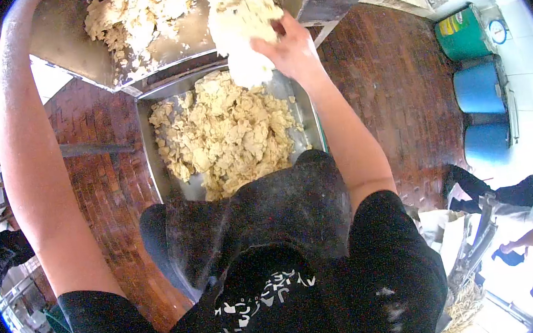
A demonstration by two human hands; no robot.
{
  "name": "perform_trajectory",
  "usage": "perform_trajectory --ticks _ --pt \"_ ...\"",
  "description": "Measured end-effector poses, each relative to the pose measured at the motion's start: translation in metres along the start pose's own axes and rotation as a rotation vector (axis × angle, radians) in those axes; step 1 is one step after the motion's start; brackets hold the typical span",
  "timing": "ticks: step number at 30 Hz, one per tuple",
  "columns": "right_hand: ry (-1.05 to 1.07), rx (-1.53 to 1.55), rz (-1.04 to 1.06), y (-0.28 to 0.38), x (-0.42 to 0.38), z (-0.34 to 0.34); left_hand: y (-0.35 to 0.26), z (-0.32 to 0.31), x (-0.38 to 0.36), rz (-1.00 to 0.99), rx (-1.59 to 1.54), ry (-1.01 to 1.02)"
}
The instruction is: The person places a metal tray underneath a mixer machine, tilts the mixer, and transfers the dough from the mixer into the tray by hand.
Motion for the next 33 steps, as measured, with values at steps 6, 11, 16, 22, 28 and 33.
perform_trajectory --ticks 6,11,16,22,28,33 --pt "0.287 0.085 -0.211 -0.020 -0.048 0.041 -0.002 0.003 0.000 0.019 -0.104 0.046" --pt "0.432 -0.260 -0.381 -0.132 -0.011 -0.003 0.000 -0.006 0.002 0.052 -0.041 -0.048" --pt "0.957 -0.802 -0.307 -0.281 -0.051 -0.139 -0.009 0.007 0.000 0.088 -0.040 0.013" --pt "0.746 -0.610 -0.086 -0.090 -0.017 -0.122 -0.014 0.009 -0.001 0.108 -0.055 0.072" --pt "-0.289 -0.601 0.188 0.019 0.110 -0.077 -0.016 0.004 0.003 0.185 -0.071 0.017" --pt "-0.072 -0.640 -0.218 -0.010 0.233 -0.109 -0.024 0.014 0.001 0.192 -0.096 0.050"
Point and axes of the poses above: each hand's wrist, its own x-axis towards the middle knuckle, its own z-axis out of the back of the hand, y = z × x, the point moved 1 cm from there along x, towards the middle knuckle, and after that the axes turned 8 degrees about -z, right-handed, at the moved point
